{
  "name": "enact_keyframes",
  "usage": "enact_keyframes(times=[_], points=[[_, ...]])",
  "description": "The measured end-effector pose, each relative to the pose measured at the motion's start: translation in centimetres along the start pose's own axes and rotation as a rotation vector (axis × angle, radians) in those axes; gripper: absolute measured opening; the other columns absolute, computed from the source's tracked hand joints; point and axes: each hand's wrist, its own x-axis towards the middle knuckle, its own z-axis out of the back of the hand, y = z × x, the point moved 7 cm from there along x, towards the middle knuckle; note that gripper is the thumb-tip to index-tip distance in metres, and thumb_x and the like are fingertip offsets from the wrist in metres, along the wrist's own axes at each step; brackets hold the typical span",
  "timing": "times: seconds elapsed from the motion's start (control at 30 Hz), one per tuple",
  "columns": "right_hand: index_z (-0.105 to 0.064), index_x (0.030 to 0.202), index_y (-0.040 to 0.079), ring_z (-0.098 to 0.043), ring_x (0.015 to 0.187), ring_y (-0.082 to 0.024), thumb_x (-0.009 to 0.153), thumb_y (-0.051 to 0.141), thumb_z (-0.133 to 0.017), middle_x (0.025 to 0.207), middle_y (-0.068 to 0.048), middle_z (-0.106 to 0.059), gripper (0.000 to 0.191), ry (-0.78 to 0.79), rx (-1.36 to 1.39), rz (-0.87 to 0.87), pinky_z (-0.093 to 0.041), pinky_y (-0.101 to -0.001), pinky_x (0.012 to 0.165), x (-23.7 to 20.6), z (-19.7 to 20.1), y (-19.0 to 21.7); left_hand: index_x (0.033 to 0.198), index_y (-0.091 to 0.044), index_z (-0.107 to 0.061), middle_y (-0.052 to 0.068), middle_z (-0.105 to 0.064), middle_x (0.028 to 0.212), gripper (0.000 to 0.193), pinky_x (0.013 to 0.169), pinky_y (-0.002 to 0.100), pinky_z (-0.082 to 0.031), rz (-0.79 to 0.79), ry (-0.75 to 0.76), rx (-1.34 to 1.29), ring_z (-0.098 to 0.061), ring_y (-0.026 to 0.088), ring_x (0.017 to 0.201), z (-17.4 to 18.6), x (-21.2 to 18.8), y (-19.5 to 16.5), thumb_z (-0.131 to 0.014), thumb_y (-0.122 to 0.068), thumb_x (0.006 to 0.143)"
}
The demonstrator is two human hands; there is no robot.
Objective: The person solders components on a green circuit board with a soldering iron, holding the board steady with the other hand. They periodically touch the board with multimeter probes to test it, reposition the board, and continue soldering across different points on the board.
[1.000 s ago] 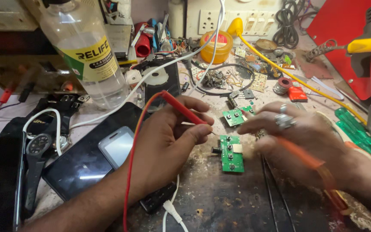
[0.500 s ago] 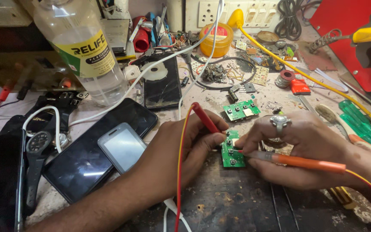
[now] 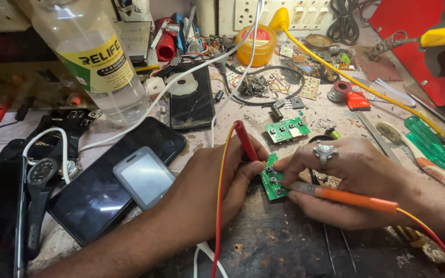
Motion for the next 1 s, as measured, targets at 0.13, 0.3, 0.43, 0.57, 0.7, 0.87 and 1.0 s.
enact_keyframes(times=[0.13, 0.3, 0.43, 0.57, 0.7, 0.87, 1.0], points=[[-0.072, 0.095, 0.021, -0.072, 0.052, -0.013, 0.075, 0.028, -0.079, 0.104, 0.003, -0.082, 0.022, -0.215, 0.095, 0.367, -0.054, -0.0293, 0.045, -0.6, 1.3, 1.8, 0.112, -0.004, -0.060, 0.015, -0.073, 0.084, 0.017, 0.065, 0.043, -0.055, 0.007, 0.004, -0.003, -0.075, 0.035, 0.076, 0.0, 0.1, -0.1, -0.062, -0.010, 0.097], [-0.075, 0.104, 0.027, -0.074, 0.055, -0.012, 0.079, 0.034, -0.082, 0.090, 0.006, -0.083, 0.027, -0.201, 0.020, 0.297, -0.056, -0.0290, 0.049, -0.4, 0.4, 1.0, 0.113, -0.004, -0.060, 0.016, -0.073, 0.083, 0.018, 0.063, 0.042, -0.055, 0.007, 0.006, -0.015, -0.075, 0.034, 0.076, 0.2, 0.0, -0.1, -0.062, -0.011, 0.097], [-0.076, 0.107, 0.031, -0.075, 0.057, -0.016, 0.075, 0.035, -0.084, 0.086, 0.005, -0.082, 0.033, -0.149, -0.060, 0.178, -0.058, -0.0318, 0.052, -0.1, -0.2, 0.4, 0.111, -0.003, -0.062, 0.015, -0.074, 0.085, 0.017, 0.065, 0.040, -0.056, -0.007, -0.004, -0.002, -0.076, 0.033, 0.079, 0.5, 0.1, -0.1, -0.064, -0.012, 0.097], [-0.073, 0.100, 0.023, -0.076, 0.067, -0.017, 0.079, 0.028, -0.081, 0.094, 0.002, -0.081, 0.024, -0.291, 0.038, 0.432, -0.058, -0.0302, 0.056, -0.9, 0.8, 2.3, 0.109, -0.004, -0.063, 0.014, -0.074, 0.082, 0.016, 0.062, 0.039, -0.055, 0.051, 0.017, -0.020, -0.076, 0.030, 0.074, 0.4, 0.0, 0.2, -0.063, -0.012, 0.096], [-0.072, 0.099, 0.023, -0.078, 0.073, -0.014, 0.081, 0.029, -0.080, 0.101, 0.003, -0.081, 0.021, -0.289, 0.073, 0.419, -0.060, -0.0284, 0.059, -0.7, 0.8, 2.5, 0.109, -0.004, -0.064, 0.014, -0.074, 0.084, 0.015, 0.063, 0.039, -0.056, 0.023, 0.008, -0.015, -0.076, 0.030, 0.076, 0.6, 0.0, -0.1, -0.063, -0.012, 0.096], [-0.074, 0.101, 0.029, -0.079, 0.070, -0.016, 0.079, 0.037, -0.083, 0.107, 0.010, -0.082, 0.026, -0.091, -0.070, 0.112, -0.062, -0.0309, 0.062, 0.0, -0.6, 0.8, 0.108, -0.006, -0.065, 0.014, -0.074, 0.080, 0.016, 0.061, 0.039, -0.055, 0.126, 0.050, -0.009, -0.077, 0.029, 0.073, 0.4, 0.0, 0.4, -0.064, -0.014, 0.094], [-0.073, 0.096, 0.020, -0.082, 0.083, -0.016, 0.081, 0.025, -0.080, 0.098, -0.002, -0.081, 0.017, -0.298, 0.122, 0.434, -0.065, -0.0282, 0.069, -1.1, 0.6, 2.6, 0.108, -0.005, -0.065, 0.014, -0.075, 0.082, 0.016, 0.064, 0.038, -0.056, 0.089, 0.032, -0.026, -0.077, 0.029, 0.076, 0.6, -0.1, 0.0, -0.064, -0.014, 0.094]])
